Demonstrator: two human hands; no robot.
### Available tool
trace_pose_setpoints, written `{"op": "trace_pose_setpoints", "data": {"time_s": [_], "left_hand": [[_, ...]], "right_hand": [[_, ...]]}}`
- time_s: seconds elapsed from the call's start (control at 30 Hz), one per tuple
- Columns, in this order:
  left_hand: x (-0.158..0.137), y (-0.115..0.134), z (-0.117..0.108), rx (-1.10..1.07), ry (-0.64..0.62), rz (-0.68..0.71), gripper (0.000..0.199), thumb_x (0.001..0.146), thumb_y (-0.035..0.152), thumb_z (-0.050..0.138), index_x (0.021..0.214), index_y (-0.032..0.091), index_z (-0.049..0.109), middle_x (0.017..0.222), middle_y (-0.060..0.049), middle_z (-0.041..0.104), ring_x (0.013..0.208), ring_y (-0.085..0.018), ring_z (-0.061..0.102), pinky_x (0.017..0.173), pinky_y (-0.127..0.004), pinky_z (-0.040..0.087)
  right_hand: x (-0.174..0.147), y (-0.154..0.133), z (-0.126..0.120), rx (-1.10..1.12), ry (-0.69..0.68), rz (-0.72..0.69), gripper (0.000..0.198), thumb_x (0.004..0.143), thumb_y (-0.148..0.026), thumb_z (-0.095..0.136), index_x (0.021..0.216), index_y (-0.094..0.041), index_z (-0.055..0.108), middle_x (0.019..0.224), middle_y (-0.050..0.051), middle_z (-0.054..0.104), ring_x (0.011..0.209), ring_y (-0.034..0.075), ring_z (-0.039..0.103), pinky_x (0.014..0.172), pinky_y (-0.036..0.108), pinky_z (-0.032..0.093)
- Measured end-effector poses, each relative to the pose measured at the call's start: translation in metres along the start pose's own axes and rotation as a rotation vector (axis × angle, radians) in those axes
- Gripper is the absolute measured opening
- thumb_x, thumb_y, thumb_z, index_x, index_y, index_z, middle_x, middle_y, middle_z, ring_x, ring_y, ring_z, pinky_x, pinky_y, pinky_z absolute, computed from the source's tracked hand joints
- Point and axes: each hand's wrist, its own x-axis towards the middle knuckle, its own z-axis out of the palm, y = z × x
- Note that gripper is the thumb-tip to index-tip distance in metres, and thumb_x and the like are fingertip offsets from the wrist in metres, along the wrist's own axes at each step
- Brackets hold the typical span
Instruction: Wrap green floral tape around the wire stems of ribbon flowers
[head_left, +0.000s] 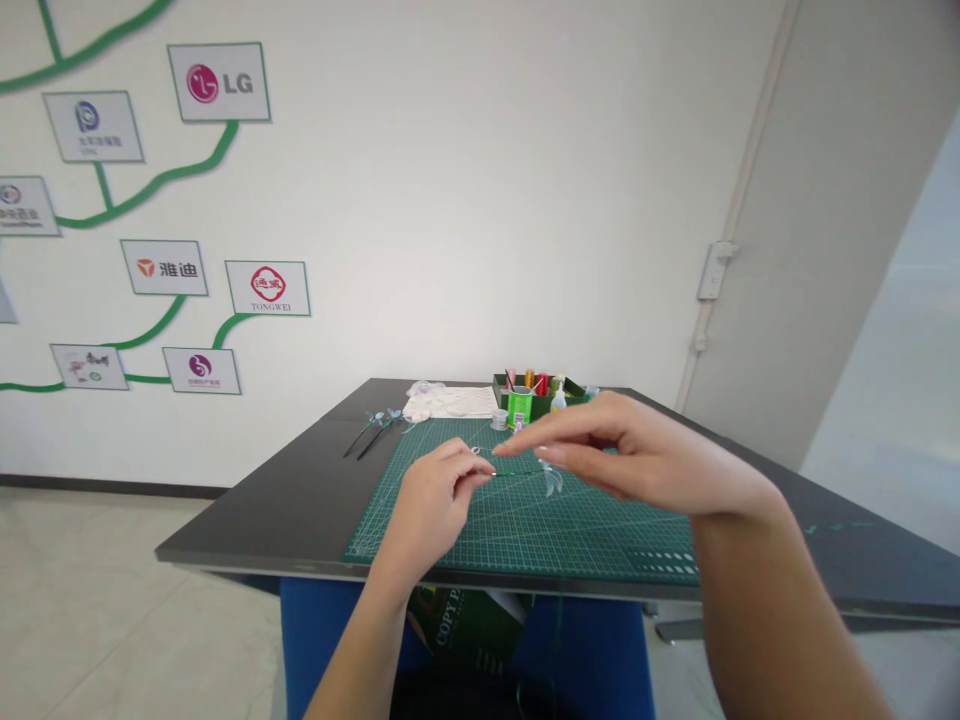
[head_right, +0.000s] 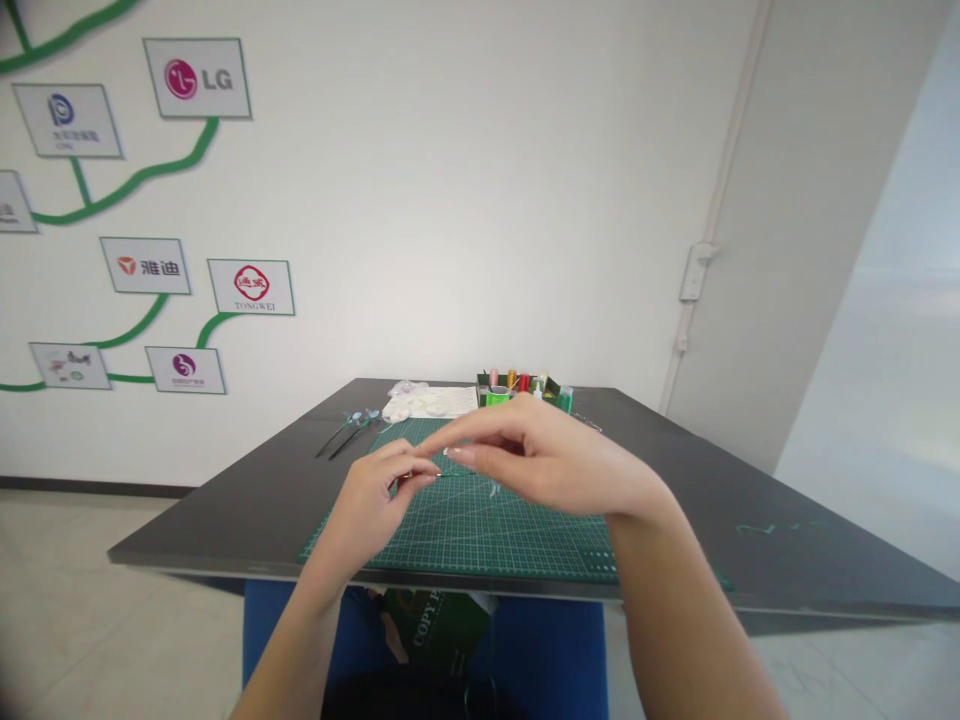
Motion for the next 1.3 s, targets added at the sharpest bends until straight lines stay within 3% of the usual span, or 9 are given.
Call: {"op": "trace_pose_setpoints", "data": {"time_s": [0.2, 0.37, 0.5, 0.7, 0.93, 1.1, 1.3], "left_hand": [[-0.004, 0.008, 0.0, -0.021, -0.005, 0.05, 0.021, 0.099, 0.007, 0.064, 0.092, 0.02, 0.079, 0.087, -0.002, 0.072, 0.073, -0.016, 0.067, 0.067, -0.026, 0.048], [-0.007, 0.012, -0.003, -0.092, 0.063, 0.15, 0.021, 0.102, 0.009, 0.063, 0.094, 0.02, 0.078, 0.088, -0.003, 0.072, 0.075, -0.016, 0.068, 0.068, -0.026, 0.05], [-0.006, 0.015, -0.002, -0.161, 0.107, 0.189, 0.018, 0.101, 0.008, 0.066, 0.095, 0.02, 0.078, 0.088, -0.003, 0.073, 0.075, -0.015, 0.068, 0.069, -0.025, 0.052], [-0.006, 0.015, -0.003, -0.143, 0.235, 0.139, 0.018, 0.101, 0.008, 0.066, 0.093, 0.02, 0.077, 0.087, -0.003, 0.072, 0.073, -0.015, 0.065, 0.068, -0.025, 0.051], [-0.003, 0.0, -0.003, -0.156, 0.301, 0.05, 0.021, 0.1, 0.008, 0.065, 0.104, 0.02, 0.081, 0.084, -0.001, 0.068, 0.069, -0.014, 0.06, 0.066, -0.025, 0.048], [-0.001, -0.01, -0.002, -0.343, 0.273, -0.033, 0.019, 0.096, 0.014, 0.067, 0.093, 0.021, 0.085, 0.081, -0.002, 0.067, 0.063, -0.013, 0.055, 0.058, -0.024, 0.042], [0.003, -0.021, 0.0, -0.664, 0.308, -0.153, 0.006, 0.085, 0.024, 0.082, 0.084, 0.021, 0.088, 0.077, -0.003, 0.066, 0.063, -0.013, 0.053, 0.056, -0.024, 0.041]], "right_hand": [[0.03, 0.008, -0.033, -0.017, -0.024, 0.049, 0.04, 0.107, -0.033, 0.058, 0.136, -0.017, 0.079, 0.056, -0.006, 0.047, 0.044, 0.008, 0.039, 0.042, 0.02, 0.029], [0.041, 0.038, -0.04, -0.035, 0.017, 0.114, 0.043, 0.106, -0.029, 0.058, 0.145, -0.02, 0.073, 0.05, -0.008, 0.045, 0.043, 0.008, 0.037, 0.042, 0.02, 0.029], [0.043, 0.074, -0.024, 0.039, 0.02, 0.201, 0.045, 0.107, -0.03, 0.056, 0.148, -0.016, 0.07, 0.045, -0.01, 0.04, 0.042, 0.01, 0.036, 0.043, 0.02, 0.031], [0.031, 0.12, 0.022, 0.131, -0.066, 0.28, 0.051, 0.105, -0.043, 0.059, 0.145, -0.013, 0.068, 0.051, -0.009, 0.046, 0.042, 0.01, 0.041, 0.044, 0.02, 0.033], [0.002, 0.134, 0.065, 0.203, -0.137, 0.364, 0.058, 0.108, -0.045, 0.052, 0.152, -0.008, 0.062, 0.046, -0.012, 0.04, 0.04, 0.01, 0.037, 0.045, 0.02, 0.035], [-0.017, 0.148, 0.067, 0.223, -0.139, 0.419, 0.064, 0.107, -0.048, 0.052, 0.156, -0.007, 0.057, 0.044, -0.012, 0.04, 0.038, 0.01, 0.033, 0.045, 0.021, 0.033], [-0.039, 0.184, 0.04, 0.198, 0.006, 0.513, 0.067, 0.103, -0.054, 0.054, 0.153, -0.009, 0.061, 0.045, -0.012, 0.038, 0.04, 0.011, 0.031, 0.049, 0.024, 0.03]]}}
